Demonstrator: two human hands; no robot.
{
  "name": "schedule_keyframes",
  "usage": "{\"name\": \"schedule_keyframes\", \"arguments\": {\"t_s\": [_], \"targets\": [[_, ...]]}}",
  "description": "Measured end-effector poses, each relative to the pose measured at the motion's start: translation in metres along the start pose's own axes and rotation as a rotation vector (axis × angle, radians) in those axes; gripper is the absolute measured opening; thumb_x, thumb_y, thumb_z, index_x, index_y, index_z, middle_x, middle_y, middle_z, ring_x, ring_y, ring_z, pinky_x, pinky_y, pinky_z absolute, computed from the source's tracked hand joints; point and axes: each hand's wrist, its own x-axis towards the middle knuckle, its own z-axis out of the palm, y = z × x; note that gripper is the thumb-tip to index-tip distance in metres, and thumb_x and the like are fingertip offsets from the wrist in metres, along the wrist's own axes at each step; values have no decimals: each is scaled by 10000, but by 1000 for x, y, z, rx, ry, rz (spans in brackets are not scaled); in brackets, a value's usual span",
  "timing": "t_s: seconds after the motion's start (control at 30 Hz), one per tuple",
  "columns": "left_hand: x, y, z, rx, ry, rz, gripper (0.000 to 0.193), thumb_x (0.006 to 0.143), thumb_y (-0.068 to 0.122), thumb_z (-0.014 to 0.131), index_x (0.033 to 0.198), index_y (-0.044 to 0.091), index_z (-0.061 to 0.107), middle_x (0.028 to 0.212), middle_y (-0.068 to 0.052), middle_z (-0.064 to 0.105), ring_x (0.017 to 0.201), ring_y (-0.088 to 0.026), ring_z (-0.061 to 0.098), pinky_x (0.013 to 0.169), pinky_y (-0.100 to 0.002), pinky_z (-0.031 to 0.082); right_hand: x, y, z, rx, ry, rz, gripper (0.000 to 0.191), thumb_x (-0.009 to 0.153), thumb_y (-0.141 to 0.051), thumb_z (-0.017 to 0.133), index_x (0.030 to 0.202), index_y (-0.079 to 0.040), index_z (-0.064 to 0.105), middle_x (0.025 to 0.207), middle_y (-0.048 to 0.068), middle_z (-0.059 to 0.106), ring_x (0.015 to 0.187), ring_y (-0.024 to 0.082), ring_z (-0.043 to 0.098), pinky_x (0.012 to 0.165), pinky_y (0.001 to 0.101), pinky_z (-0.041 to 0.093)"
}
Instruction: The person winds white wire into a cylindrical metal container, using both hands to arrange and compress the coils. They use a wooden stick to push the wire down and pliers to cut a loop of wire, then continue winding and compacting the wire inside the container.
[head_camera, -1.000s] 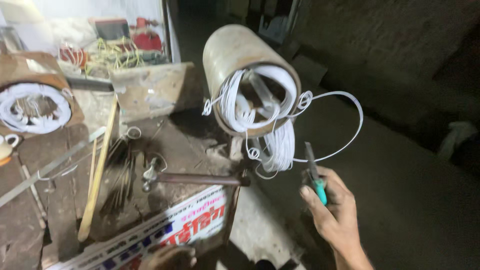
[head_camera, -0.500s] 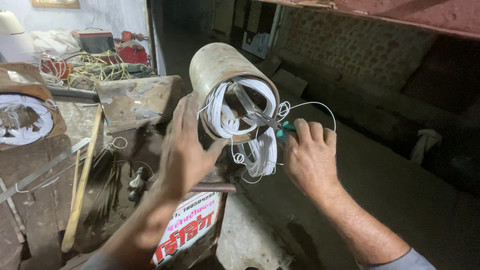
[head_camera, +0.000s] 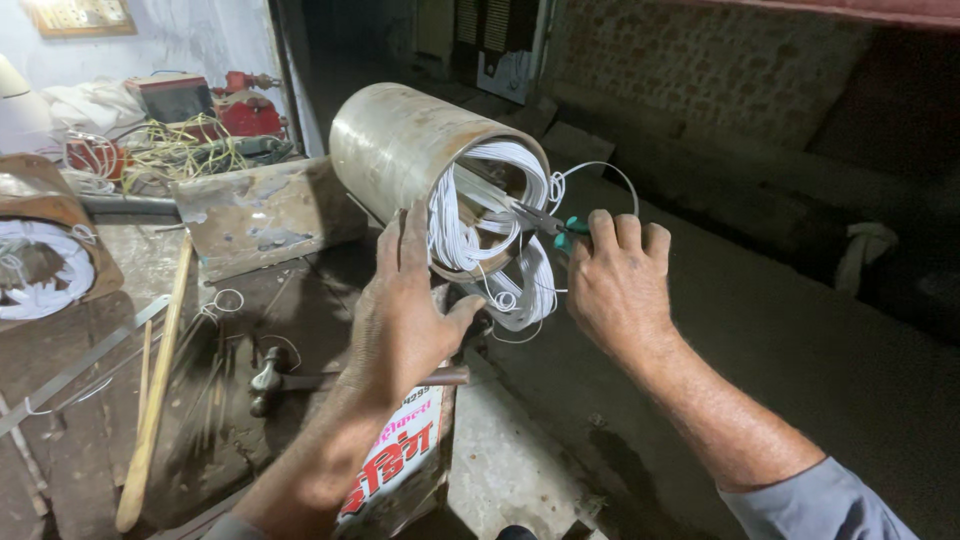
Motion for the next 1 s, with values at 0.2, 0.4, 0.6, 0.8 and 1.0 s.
{"name": "schedule_keyframes", "arguments": {"t_s": [0.2, 0.4, 0.6, 0.8, 1.0], "targets": [[12, 21, -11, 250, 114, 121, 1000, 721, 372, 894, 1508, 51, 367, 1487, -224, 445, 1300, -437, 485, 1032, -553, 407, 1, 17, 9, -29, 125, -58, 220, 884, -222, 638, 949, -44, 750, 1198, 162, 617, 1056, 300, 558, 928, 519, 415], [63, 45, -3, 630, 53, 381, 859, 833, 81, 731, 1598, -2, 349, 1472, -231, 447, 1360, -415, 465, 1111, -554, 355, 17, 17, 17, 3, -70, -86, 159, 874, -194, 643, 902, -64, 730, 1018, 123, 617, 955, 276, 563, 814, 460, 443], [92, 64, 32, 771, -116, 331, 932, 740, 160, 767, 1542, 22, 313, 1477, -266, 359, 1331, -517, 379, 1042, -730, 293, 32, 22, 17, -83, -77, -129, 148, 864, -187, 627, 875, -64, 708, 953, 110, 615, 901, 258, 592, 697, 400, 494], [94, 70, 43, 965, -159, 238, 1380, 520, 499, 948, 1606, 83, 206, 1581, -253, 237, 1363, -494, 364, 944, -749, 385, 41, 32, 13, -96, -43, -212, 133, 822, -190, 659, 845, -74, 719, 912, 104, 639, 858, 265, 648, 589, 374, 551], [88, 63, 39, 1052, -201, 278, 1504, 481, 649, 927, 1636, 97, 139, 1597, -261, 204, 1354, -486, 368, 877, -749, 437, 33, 42, 5, -122, -25, -274, 135, 782, -200, 697, 846, -92, 745, 888, 96, 631, 808, 229, 644, 532, 334, 541]]}}
